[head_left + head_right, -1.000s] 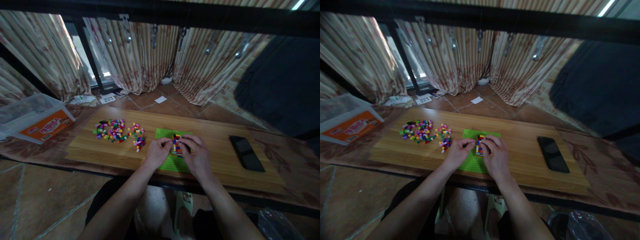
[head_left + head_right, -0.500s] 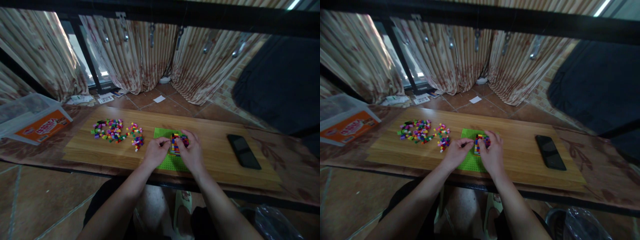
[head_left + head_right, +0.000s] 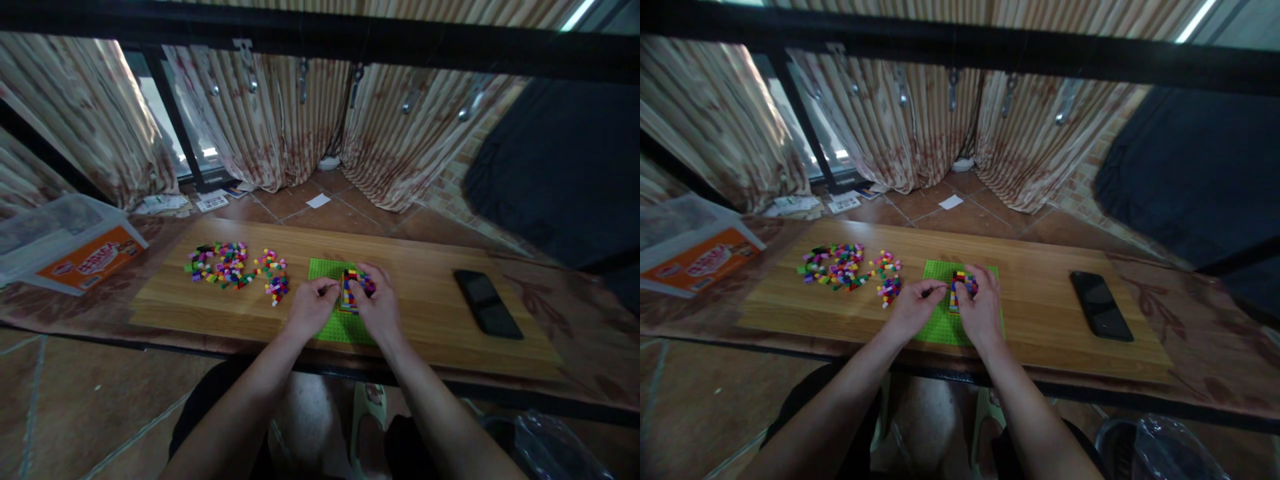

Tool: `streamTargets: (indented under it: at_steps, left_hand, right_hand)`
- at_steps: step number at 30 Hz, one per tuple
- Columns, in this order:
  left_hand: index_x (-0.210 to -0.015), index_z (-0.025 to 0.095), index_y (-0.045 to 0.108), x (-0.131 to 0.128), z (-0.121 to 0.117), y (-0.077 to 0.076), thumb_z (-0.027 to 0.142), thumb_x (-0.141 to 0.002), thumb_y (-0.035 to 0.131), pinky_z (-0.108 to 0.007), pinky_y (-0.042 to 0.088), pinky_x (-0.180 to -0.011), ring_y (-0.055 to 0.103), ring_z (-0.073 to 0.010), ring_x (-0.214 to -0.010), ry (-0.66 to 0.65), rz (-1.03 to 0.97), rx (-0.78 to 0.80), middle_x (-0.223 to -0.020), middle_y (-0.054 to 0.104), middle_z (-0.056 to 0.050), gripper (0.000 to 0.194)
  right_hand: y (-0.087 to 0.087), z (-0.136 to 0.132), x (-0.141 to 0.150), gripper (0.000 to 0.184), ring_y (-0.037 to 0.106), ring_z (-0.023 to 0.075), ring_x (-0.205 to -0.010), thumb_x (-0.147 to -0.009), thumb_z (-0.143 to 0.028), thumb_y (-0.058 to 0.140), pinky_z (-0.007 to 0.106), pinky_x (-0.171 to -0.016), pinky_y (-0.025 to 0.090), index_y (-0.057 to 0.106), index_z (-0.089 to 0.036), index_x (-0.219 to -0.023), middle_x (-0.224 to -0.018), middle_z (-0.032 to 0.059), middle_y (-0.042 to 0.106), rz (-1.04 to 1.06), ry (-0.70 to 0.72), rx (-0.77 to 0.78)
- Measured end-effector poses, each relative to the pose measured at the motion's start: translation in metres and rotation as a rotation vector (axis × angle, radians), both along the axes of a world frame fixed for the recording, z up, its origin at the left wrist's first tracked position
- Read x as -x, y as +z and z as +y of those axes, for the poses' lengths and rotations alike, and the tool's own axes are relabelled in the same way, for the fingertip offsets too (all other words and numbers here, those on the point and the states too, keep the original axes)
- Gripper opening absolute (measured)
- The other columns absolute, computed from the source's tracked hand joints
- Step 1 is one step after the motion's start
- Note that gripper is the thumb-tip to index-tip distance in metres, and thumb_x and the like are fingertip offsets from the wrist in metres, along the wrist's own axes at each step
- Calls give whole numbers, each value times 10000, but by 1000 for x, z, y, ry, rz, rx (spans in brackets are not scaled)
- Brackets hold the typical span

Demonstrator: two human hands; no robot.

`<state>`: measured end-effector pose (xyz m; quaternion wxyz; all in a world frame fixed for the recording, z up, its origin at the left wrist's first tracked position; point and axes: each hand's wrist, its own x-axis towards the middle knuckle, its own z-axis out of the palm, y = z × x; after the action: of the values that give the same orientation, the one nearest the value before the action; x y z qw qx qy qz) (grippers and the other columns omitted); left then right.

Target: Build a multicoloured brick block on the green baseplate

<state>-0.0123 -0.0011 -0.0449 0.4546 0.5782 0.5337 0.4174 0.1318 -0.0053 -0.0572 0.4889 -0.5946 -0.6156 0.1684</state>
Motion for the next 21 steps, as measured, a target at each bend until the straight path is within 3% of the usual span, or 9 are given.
streamTargets:
  at_steps: [2,6,9,12,15,21]
  left_hand:
    - [-785,165,738,0,-1,3,294,-798,607,-240,426,-626,566,-123,-628,37,-106,59,-694,674,-10,185]
    - [-836,146,703,4,-4,16,373,-830,614,-195,368,-481,436,-57,-460,108,-521,383,-596,552,31,244]
    - [-895,120,672,9,-3,27,396,-896,546,-204,474,-572,553,-76,-546,130,-729,535,-677,614,-19,303]
    - [-909,106,647,13,-1,34,440,-934,472,-236,526,-694,647,-124,-694,130,-811,580,-792,676,-90,378]
    - [-954,107,635,15,-2,37,488,-935,447,-247,530,-739,672,-149,-771,99,-846,579,-877,696,-121,425]
    - [-1030,124,639,16,-9,38,496,-938,440,-235,519,-762,670,-135,-802,-65,-911,546,-946,700,-108,432]
  right_hand:
    - [-1,0,0,343,562,257,-1114,-823,-343,587,499,-1009,429,628,-214,-1138,-1175,118,589,5,4,-3]
    - [0,-2,-2,337,564,258,-1120,-855,-390,563,499,-1002,436,632,-203,-1127,-1162,120,600,14,-14,-33]
    - [11,-6,-5,320,567,248,-1125,-889,-387,528,496,-1007,434,629,-209,-1135,-1164,113,613,5,-88,-122]
    - [26,-12,-6,253,561,238,-1146,-906,-336,522,481,-1018,431,652,-226,-1094,-1184,100,612,-27,-115,-240]
    - [34,-18,0,209,570,239,-1128,-903,-288,539,472,-997,447,677,-249,-1055,-1177,88,620,-104,-40,-301]
    - [27,-21,14,231,557,268,-1115,-876,-296,598,492,-949,455,675,-288,-1094,-1220,73,615,-384,143,-292]
